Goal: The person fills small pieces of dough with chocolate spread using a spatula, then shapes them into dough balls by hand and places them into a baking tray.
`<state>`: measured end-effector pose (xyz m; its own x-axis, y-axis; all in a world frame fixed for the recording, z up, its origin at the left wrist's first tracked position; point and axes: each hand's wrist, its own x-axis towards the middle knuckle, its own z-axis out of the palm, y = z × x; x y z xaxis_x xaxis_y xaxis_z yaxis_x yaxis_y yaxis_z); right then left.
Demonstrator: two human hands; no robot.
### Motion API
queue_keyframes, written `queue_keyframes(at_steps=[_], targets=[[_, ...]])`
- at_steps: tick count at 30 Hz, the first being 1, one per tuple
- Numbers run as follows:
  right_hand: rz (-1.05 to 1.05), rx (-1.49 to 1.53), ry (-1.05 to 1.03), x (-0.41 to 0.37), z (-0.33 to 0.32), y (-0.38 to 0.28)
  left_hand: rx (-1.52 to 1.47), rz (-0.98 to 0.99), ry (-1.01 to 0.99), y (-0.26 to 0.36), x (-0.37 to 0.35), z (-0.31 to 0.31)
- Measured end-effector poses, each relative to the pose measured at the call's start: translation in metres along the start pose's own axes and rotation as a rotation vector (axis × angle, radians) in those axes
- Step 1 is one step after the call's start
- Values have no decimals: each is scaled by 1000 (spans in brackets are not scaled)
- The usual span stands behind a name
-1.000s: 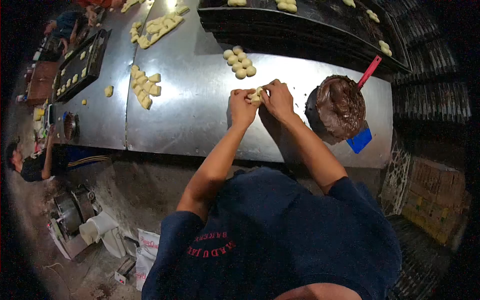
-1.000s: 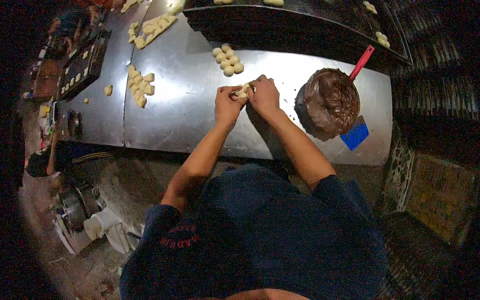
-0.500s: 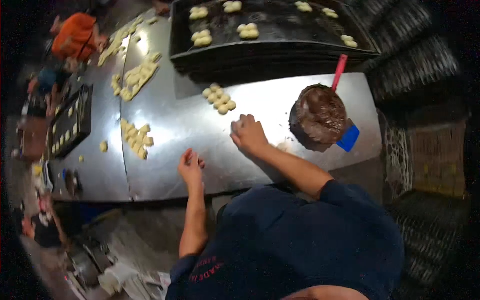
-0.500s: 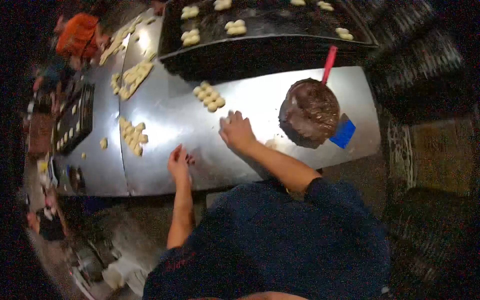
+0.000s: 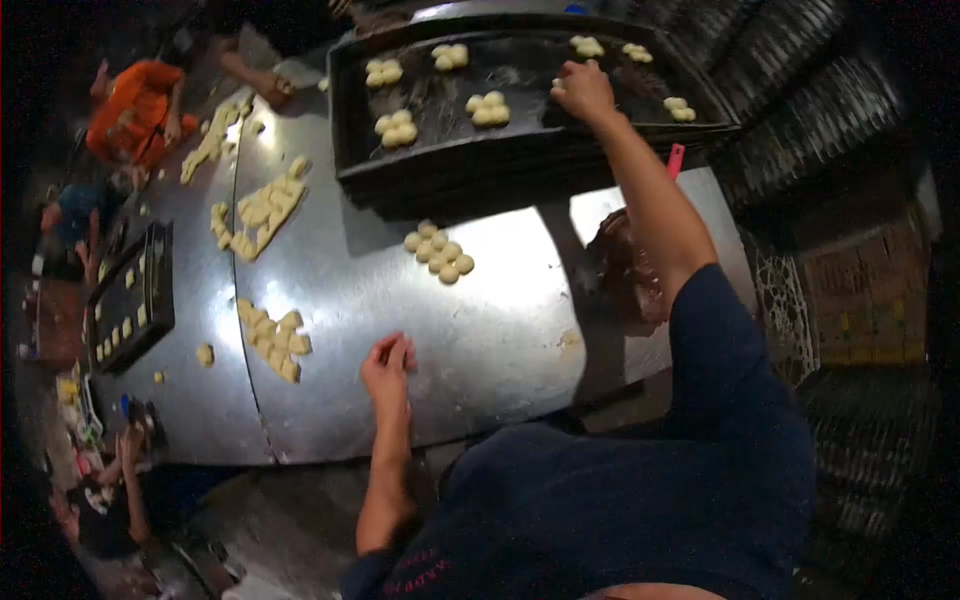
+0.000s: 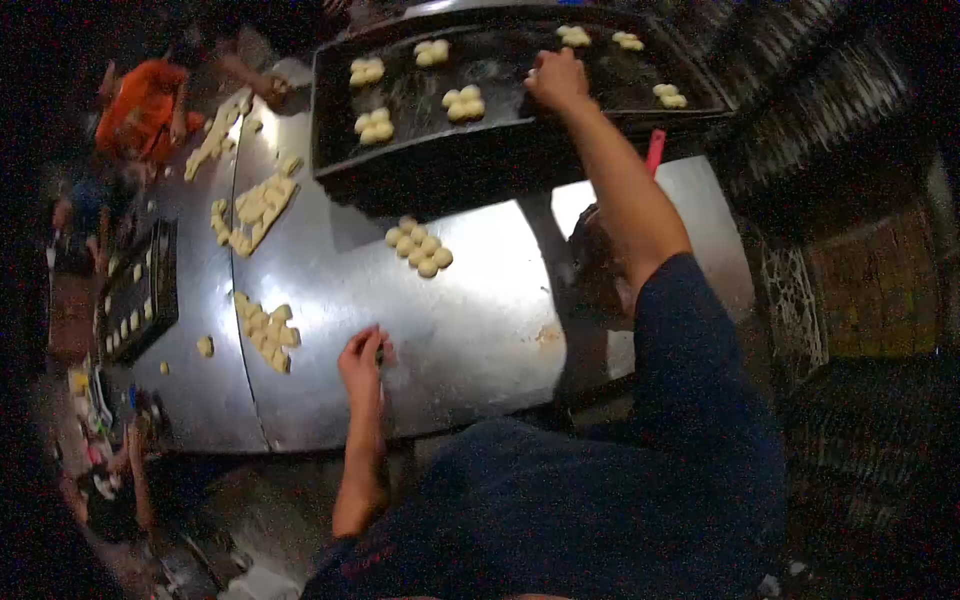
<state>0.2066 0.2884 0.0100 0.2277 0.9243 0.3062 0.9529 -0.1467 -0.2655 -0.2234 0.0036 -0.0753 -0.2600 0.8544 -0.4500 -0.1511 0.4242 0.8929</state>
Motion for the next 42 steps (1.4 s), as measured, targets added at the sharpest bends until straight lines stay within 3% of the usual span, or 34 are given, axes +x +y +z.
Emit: queue_keyframes(at_steps=[3,5,6,8,9,10,11,12,13,15,17,18,19,20,21,22,23,24,25,27,28,29,31,32,34,36,37,38,39,41,42], targets=[[28,-50,-274,10,34,7,115,172,-124,-9,32,17],[-286,-407,571,-59,-18,-44,50,159,-124,-5,45,36],[-303,-389,552,-85,-17,-59,141,205,-69,-9,54,45],[-124,419,213,-117,-16,-83,226,266,-14,-19,70,68],[-104,511,28,-142,16,-96,416,420,32,-27,78,79],[-187,417,-187,-162,45,-106,604,577,80,-33,82,90],[-229,561,-185,-183,108,-103,583,533,132,-36,84,103],[-158,638,-205,-203,131,-110,569,556,139,-45,88,113],[-84,587,-377,-214,132,-122,554,581,162,-50,93,120],[-133,638,-325,-232,148,-136,518,414,239,-47,91,132],[3,786,-437,-242,123,-142,427,253,224,-40,84,125],[90,778,-526,-247,104,-141,407,284,177,-27,62,120],[154,811,-438,-259,116,-138,289,323,73,-52,72,113],[121,565,-468,-266,105,-142,362,243,18,-44,55,107],[-38,515,-466,-275,93,-138,97,36,-102,-41,41,102],[-474,147,-583,-267,101,-127,210,227,-193,-79,67,84],[-104,260,-437,-281,111,-133,375,407,67,-102,71,75],[-33,284,-370,-283,76,-143,553,542,191,-61,31,87],[-78,281,-284,-292,67,-146,549,422,235,-33,1,94],[-197,316,-421,-304,74,-152,590,519,307,-76,22,76],[-309,347,-299,-311,93,-150,720,686,378,-88,27,74],[-416,378,-174,-320,110,-145,652,576,279,-74,8,79],[-527,503,-50,-333,118,-131,876,981,262,-97,17,67],[-528,504,-46,-329,112,-123,876,985,263,-93,17,67],[-468,645,-379,-329,84,-103,868,985,171,-88,7,73],[-249,771,-519,-290,30,-82,943,1001,155,-88,7,72],[-442,689,-269,-264,45,-55,1017,1018,161,-87,9,72],[-244,1310,-206,-228,13,-33,1029,1038,170,-88,9,74],[-361,939,-48,-183,-32,-5,1030,1030,167,-88,9,75],[-208,554,85,-111,-84,41,1067,975,130,-88,9,76],[-168,406,40,-78,-104,63,1068,967,127,-88,9,77]])
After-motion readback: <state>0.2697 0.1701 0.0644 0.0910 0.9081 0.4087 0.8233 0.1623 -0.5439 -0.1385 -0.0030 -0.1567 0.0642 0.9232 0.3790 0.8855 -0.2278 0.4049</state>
